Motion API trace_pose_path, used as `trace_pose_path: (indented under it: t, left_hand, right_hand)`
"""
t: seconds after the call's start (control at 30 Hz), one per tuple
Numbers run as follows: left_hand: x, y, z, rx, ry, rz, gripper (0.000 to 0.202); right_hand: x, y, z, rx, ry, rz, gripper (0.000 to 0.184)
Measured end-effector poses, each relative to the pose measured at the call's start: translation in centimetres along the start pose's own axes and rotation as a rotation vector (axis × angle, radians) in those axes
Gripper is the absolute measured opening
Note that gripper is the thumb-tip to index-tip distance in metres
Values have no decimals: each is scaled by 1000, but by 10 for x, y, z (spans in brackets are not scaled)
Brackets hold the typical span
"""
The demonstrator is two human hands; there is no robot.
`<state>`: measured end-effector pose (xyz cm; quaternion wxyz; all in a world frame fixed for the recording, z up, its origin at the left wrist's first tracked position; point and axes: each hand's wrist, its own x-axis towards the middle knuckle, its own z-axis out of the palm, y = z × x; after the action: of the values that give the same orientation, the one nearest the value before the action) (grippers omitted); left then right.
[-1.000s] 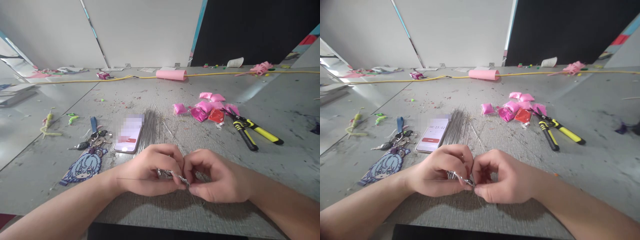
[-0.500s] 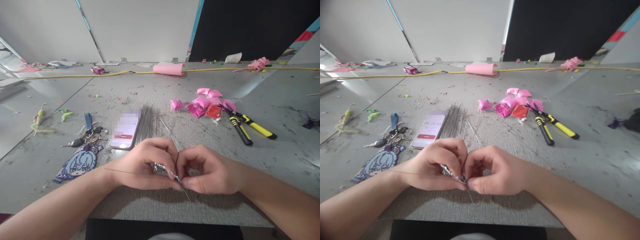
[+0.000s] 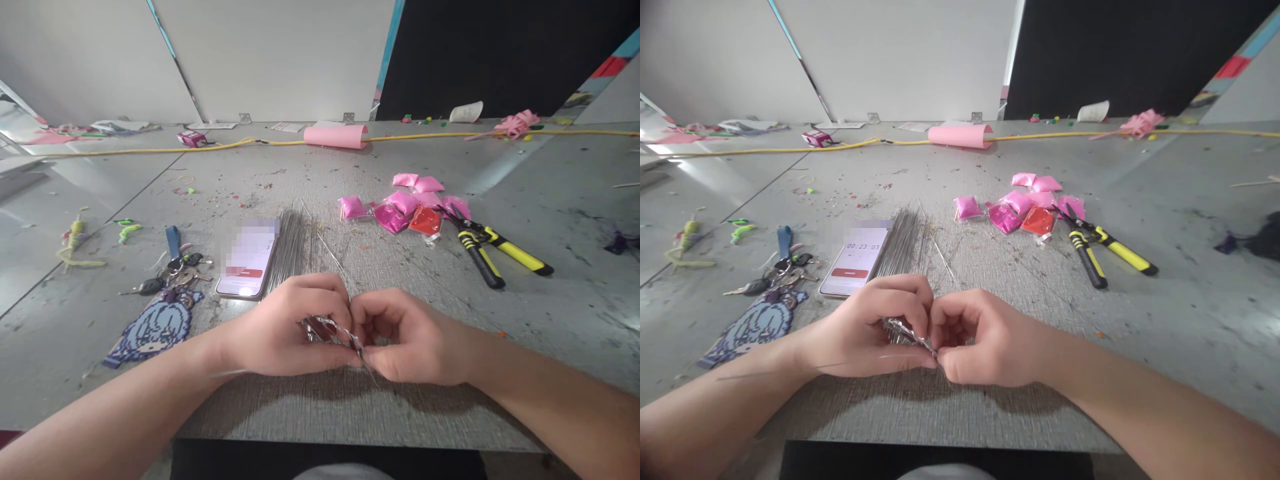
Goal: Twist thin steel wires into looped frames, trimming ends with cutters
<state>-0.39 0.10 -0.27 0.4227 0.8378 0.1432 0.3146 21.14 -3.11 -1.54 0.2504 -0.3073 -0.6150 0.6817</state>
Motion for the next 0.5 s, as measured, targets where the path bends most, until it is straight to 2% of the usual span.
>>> trace_pose_path:
  t: [0.3,0.4,0.5]
  left_hand:
    - [0,-1,1,-14,-64,-40,27]
    - [0,-2,1,5,-51,-56,28]
    - [1,-5,1,10,6,-43,29]
  right_hand:
    - [1,-4,-2,-17,-54,108,15]
    - [2,-3,-2,-18,-48,111,16]
    - [3,-2,-2,71,-37,128,15]
